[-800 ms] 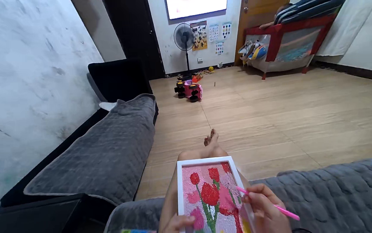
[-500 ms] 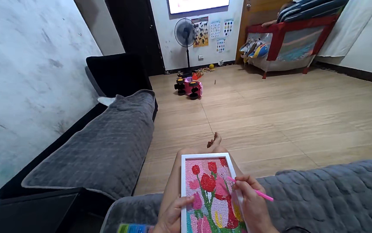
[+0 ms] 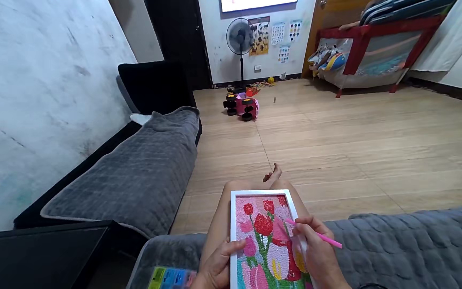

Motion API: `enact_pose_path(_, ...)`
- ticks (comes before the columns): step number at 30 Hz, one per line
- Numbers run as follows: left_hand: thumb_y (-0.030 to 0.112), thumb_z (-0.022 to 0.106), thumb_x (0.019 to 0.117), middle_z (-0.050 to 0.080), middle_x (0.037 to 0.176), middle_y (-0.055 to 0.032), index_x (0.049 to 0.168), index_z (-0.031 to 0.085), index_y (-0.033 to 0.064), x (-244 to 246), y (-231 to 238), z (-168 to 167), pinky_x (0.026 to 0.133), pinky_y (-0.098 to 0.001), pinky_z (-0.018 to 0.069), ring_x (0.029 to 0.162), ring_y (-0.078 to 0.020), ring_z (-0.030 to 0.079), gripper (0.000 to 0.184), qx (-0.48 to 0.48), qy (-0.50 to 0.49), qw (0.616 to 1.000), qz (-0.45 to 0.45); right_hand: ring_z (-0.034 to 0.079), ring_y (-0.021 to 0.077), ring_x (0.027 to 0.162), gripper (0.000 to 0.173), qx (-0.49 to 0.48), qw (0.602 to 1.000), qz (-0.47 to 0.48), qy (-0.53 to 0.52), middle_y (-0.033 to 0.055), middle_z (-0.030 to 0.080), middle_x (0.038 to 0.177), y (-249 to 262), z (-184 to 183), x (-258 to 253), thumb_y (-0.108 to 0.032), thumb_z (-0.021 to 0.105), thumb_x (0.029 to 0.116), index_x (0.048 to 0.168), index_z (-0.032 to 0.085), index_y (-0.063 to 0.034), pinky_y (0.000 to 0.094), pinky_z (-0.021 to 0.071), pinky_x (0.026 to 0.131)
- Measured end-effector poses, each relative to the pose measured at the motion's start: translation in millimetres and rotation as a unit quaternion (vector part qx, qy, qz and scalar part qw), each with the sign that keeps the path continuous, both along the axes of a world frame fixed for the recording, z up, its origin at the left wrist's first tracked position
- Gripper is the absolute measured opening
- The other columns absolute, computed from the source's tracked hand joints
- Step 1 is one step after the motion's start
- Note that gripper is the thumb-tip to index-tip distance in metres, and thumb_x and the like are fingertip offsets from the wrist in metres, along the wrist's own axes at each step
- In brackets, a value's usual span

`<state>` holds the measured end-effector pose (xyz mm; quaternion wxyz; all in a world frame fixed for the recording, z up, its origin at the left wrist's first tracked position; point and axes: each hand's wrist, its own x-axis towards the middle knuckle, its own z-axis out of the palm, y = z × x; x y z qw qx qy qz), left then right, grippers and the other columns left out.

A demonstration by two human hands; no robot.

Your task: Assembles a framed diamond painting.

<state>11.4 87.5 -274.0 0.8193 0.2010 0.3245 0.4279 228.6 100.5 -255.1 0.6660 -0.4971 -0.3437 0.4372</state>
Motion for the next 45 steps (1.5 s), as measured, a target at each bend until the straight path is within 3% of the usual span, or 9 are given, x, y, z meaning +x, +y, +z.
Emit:
enact_pose_path(4,0.009,0.056,0.0921,0.077,0.094,-0.0105,0.113,0.058,0.0091,1.7,-1.5,4.1,0.079,-0.0379,0.0641,0.087,-0.0205,0.077,0.021,-0.007,0.031,0.999,0.013,0.057,0.0008,0.055,0.013,0.000,1.000,0.003,-0.023,-0.0070,0.060,0.064,-1.0,-0.6,1.7,-0.001,0.052,0.0827,0.080,0.062,-0.0084,0.0163,0.0469,0.052)
enact_pose_path(9,0.015,0.069,0.0857,0.077,0.096,-0.0106,0.114,0.058,0.0096,-1.5,-2.1,1.4,0.080,-0.0380,0.0639,0.088,-0.0208,0.077,0.031,0.003,0.013,1.000,0.005,0.056,0.0004,0.055,0.014,-0.005,1.000,-0.001,-0.023,-0.0078,0.060,0.063,-0.8,0.5,1.0,-0.001,0.052,0.0822,0.078,0.063,-0.0090,0.0158,0.0469,0.054)
enact_pose_path(45,0.014,0.068,0.0864,0.077,0.095,-0.0102,0.116,0.056,0.0090,-1.3,-3.3,3.4,0.079,-0.0373,0.0641,0.087,-0.0204,0.077,0.032,0.000,0.020,1.000,0.012,0.056,0.0008,0.055,0.013,0.003,1.000,0.005,-0.013,-0.0067,0.060,0.063,0.4,-2.4,2.9,-0.001,0.053,0.0811,0.078,0.063,-0.0084,0.0156,0.0458,0.052)
